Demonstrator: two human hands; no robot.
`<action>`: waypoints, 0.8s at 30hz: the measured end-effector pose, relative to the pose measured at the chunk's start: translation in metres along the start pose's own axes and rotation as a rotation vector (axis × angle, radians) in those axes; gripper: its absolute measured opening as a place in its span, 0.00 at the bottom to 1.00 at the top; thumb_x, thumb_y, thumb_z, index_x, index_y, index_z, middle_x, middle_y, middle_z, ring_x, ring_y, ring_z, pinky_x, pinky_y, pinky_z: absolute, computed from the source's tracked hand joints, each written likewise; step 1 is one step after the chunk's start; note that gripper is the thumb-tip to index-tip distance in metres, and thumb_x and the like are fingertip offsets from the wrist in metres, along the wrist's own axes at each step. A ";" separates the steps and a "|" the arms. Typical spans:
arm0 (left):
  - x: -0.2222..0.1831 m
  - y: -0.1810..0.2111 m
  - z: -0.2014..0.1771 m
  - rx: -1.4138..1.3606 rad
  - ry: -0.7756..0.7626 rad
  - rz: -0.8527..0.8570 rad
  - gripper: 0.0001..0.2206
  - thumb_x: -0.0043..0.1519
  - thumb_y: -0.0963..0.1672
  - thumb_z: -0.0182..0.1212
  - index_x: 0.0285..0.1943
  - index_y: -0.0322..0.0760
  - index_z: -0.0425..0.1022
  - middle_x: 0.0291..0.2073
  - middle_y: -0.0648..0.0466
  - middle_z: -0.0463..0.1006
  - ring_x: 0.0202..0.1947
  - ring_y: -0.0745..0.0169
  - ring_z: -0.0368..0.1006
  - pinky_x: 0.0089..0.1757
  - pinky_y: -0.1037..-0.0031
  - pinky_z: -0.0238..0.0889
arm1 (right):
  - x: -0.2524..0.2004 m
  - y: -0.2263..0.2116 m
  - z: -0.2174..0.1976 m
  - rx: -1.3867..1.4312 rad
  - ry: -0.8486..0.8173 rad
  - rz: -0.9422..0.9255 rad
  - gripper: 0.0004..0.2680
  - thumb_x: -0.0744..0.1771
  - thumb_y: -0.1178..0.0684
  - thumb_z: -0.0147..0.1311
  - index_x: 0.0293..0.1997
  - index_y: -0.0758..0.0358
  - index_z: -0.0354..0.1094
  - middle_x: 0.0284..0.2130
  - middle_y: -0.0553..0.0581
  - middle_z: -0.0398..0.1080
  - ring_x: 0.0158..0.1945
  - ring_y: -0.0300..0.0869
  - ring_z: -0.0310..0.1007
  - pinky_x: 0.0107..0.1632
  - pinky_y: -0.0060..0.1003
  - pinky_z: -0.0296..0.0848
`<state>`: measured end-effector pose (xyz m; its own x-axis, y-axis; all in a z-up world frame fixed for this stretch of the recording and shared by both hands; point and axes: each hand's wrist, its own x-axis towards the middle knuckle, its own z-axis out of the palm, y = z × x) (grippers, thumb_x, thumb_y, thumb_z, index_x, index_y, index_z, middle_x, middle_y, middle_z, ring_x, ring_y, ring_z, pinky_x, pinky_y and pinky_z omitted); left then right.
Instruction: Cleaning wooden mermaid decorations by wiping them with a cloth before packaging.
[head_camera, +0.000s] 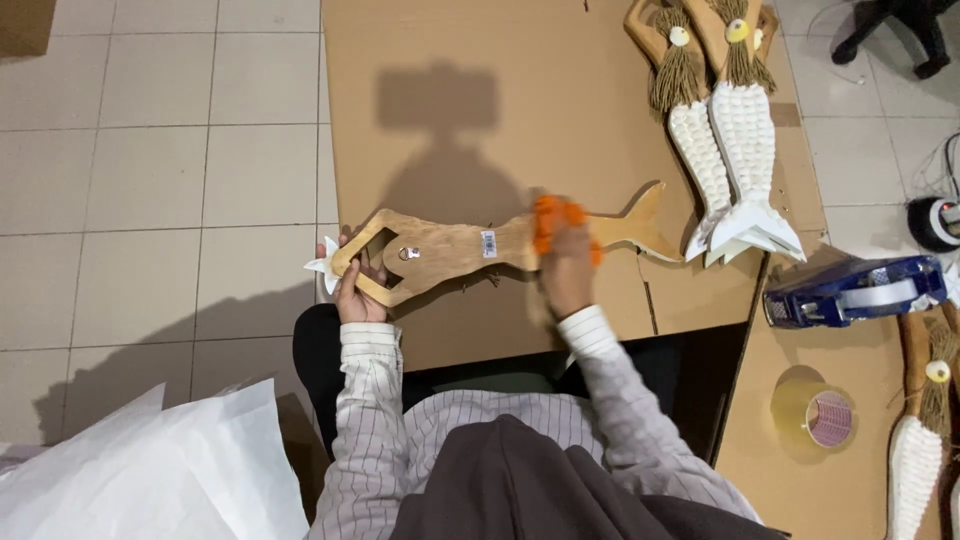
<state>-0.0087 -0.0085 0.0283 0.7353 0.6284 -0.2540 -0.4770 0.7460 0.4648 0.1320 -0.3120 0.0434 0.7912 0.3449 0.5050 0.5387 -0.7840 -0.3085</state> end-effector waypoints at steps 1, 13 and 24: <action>-0.002 0.001 0.003 0.008 0.011 -0.006 0.18 0.64 0.39 0.60 0.65 0.36 0.73 0.61 0.47 0.76 0.61 0.53 0.74 0.56 0.48 0.73 | -0.006 -0.008 0.006 0.063 -0.053 -0.048 0.14 0.65 0.62 0.47 0.55 0.73 0.70 0.53 0.74 0.69 0.56 0.69 0.68 0.67 0.60 0.58; 0.009 -0.004 -0.026 0.022 -0.097 -0.064 0.21 0.68 0.44 0.55 0.71 0.47 0.66 0.64 0.50 0.74 0.63 0.57 0.73 0.51 0.64 0.76 | -0.019 0.116 -0.006 0.082 -0.030 0.053 0.12 0.68 0.58 0.51 0.56 0.68 0.71 0.58 0.68 0.68 0.59 0.65 0.68 0.70 0.54 0.55; -0.003 0.002 0.003 -0.058 0.050 -0.100 0.15 0.64 0.43 0.62 0.59 0.44 0.76 0.52 0.48 0.82 0.48 0.58 0.81 0.46 0.62 0.79 | 0.031 0.241 0.069 -0.190 -0.250 0.388 0.23 0.65 0.54 0.54 0.71 0.59 0.63 0.72 0.63 0.55 0.65 0.66 0.65 0.74 0.55 0.47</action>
<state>-0.0107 -0.0099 0.0325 0.7561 0.5594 -0.3397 -0.4303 0.8160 0.3859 0.3063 -0.4549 -0.0707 0.9806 0.1042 0.1659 0.1470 -0.9512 -0.2713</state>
